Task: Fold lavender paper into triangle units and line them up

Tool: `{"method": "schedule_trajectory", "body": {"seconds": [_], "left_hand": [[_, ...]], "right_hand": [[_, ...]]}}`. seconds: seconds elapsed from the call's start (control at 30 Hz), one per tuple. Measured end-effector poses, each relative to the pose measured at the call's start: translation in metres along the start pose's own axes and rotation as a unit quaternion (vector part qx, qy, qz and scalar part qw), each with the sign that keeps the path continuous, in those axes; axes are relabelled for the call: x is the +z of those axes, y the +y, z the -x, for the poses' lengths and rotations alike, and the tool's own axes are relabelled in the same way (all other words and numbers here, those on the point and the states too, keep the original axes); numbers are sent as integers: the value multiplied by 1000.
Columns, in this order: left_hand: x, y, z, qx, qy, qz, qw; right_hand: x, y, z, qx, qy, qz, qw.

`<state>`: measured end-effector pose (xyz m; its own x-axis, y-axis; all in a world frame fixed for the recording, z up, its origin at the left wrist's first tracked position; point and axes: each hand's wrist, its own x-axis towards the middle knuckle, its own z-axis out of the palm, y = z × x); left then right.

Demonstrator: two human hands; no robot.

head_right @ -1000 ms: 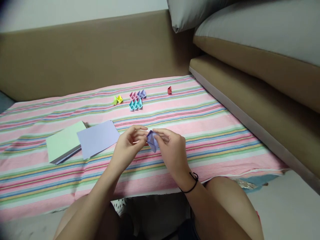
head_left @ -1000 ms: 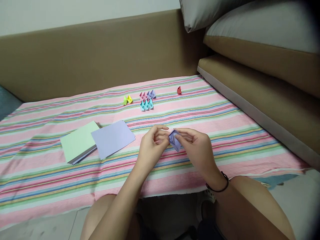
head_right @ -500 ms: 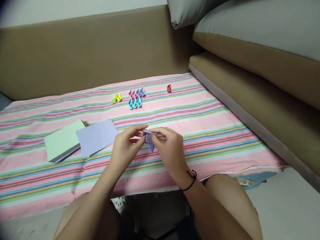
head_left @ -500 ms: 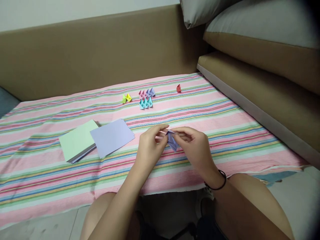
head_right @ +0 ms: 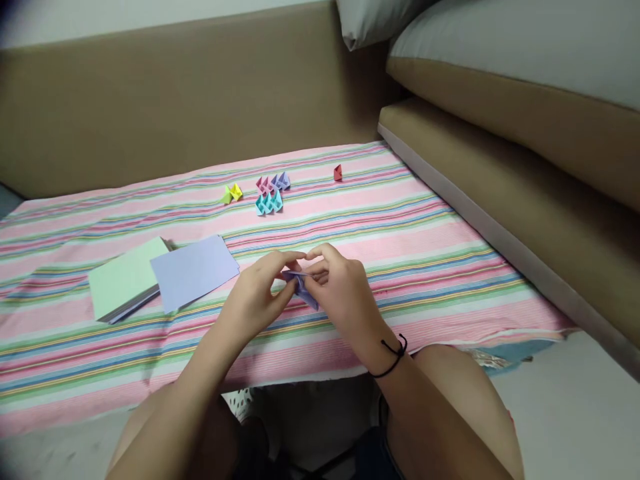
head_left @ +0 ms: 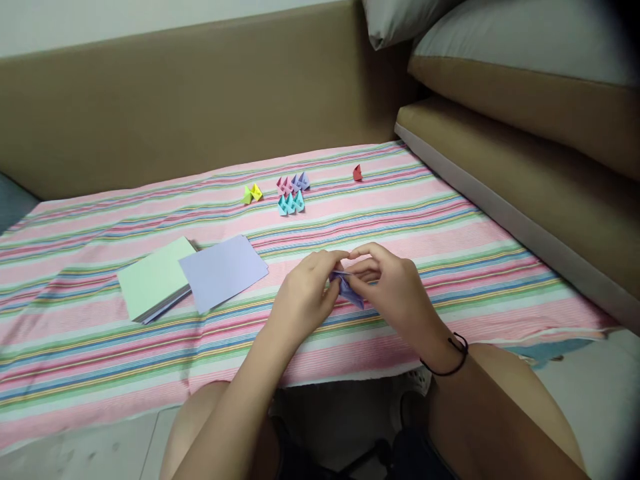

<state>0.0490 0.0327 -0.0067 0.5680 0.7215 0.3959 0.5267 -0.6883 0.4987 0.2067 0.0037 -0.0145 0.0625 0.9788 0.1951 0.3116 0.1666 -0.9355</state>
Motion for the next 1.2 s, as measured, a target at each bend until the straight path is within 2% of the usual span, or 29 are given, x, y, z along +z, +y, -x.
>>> {"method": "schedule_trajectory", "body": {"seconds": [0.1, 0.2, 0.37, 0.6, 0.8, 0.9, 1.07, 1.2], "left_hand": [[-1, 1, 1, -1, -12, -74, 997], [-2, 3, 2, -31, -38, -123, 991], [-1, 2, 2, -80, -63, -108, 989], [8, 3, 0, -114, -68, -97, 986], [3, 9, 0, -130, -79, -78, 985], [1, 9, 0, -158, -59, -75, 983], [2, 3, 0, -183, -19, -22, 983], [5, -1, 0, -170, -6, 24, 985]], "right_hand": [[0, -2, 0, -19, -25, 49, 998], [-1, -3, -1, -25, -49, 68, 996], [0, -2, -2, -36, -102, 83, 991], [10, 6, -2, -63, -62, 197, 976], [13, 7, 1, -83, -53, 290, 952], [13, 7, 1, -87, -38, 260, 961], [12, 8, -2, -94, -2, 138, 986], [10, 8, -1, -93, 15, 141, 985]]}}
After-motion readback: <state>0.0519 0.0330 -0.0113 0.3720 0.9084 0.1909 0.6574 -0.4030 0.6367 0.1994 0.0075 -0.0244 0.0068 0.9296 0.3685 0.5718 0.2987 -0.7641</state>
